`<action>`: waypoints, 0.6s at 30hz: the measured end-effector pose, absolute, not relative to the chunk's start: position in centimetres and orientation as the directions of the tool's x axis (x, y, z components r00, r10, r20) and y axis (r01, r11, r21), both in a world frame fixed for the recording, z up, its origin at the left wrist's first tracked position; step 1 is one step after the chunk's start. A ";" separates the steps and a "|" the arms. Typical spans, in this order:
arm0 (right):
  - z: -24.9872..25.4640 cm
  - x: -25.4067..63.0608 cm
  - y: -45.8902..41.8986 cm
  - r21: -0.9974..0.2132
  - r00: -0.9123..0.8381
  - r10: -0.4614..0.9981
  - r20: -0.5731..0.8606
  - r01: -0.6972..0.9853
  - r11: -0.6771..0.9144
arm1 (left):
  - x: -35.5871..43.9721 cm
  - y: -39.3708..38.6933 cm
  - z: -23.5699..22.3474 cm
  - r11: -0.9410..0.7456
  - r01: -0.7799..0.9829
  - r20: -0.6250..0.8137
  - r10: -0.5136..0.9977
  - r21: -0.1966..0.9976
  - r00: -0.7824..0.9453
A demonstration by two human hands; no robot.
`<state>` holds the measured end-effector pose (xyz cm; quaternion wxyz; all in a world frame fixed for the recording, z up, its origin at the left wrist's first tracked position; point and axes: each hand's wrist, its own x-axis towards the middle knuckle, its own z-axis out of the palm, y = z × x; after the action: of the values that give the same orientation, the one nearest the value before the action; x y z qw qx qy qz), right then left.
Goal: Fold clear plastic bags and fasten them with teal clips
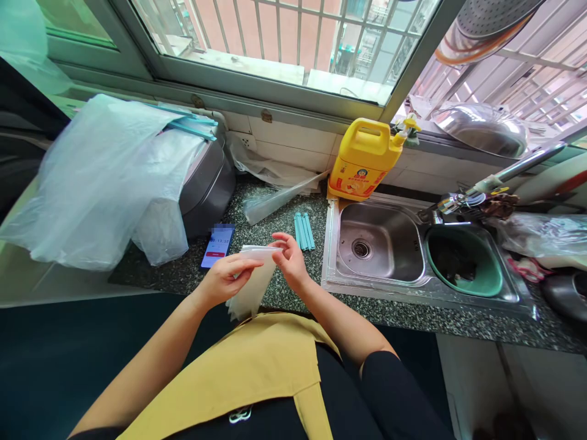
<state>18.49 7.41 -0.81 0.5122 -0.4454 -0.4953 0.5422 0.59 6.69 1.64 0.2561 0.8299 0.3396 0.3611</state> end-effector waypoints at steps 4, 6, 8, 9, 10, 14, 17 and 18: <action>1.4 19.7 8.6 -0.989 -0.323 0.943 0.079 0.091 0.114 | 0.8 6.8 2.2 -0.700 0.402 0.405 0.687 0.590 0.603; 2.2 19.8 8.8 -0.971 -0.360 0.930 0.077 0.186 0.152 | 1.0 6.8 2.4 -0.706 0.398 0.379 0.672 0.585 0.636; 2.6 19.8 8.9 -0.966 -0.335 0.938 0.086 0.204 0.162 | 1.1 6.7 2.5 -0.692 0.386 0.376 0.681 0.610 0.628; 2.8 19.8 8.8 -0.966 -0.328 0.940 0.089 0.200 0.162 | 1.1 6.7 2.6 -0.683 0.372 0.381 0.687 0.628 0.619; 2.9 19.8 8.7 -0.967 -0.335 0.938 0.090 0.196 0.163 | 1.1 6.6 2.6 -0.676 0.356 0.385 0.690 0.645 0.613; 3.5 19.9 8.6 -0.961 -0.435 0.898 0.061 0.218 0.171 | 1.1 6.2 2.9 -0.659 0.335 0.340 0.679 0.673 0.650; 3.9 20.1 8.8 -0.974 -0.463 0.886 0.022 0.190 0.124 | 1.5 5.7 3.1 -0.603 0.298 0.297 0.690 0.740 0.660; 3.9 20.2 8.9 -0.982 -0.466 0.885 0.011 0.163 0.098 | 1.6 5.5 3.0 -0.572 0.272 0.288 0.701 0.774 0.653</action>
<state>20.22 8.88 3.95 0.3324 -0.3955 -0.6624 0.5426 1.62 5.50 3.01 0.3596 0.8349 0.2913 0.2980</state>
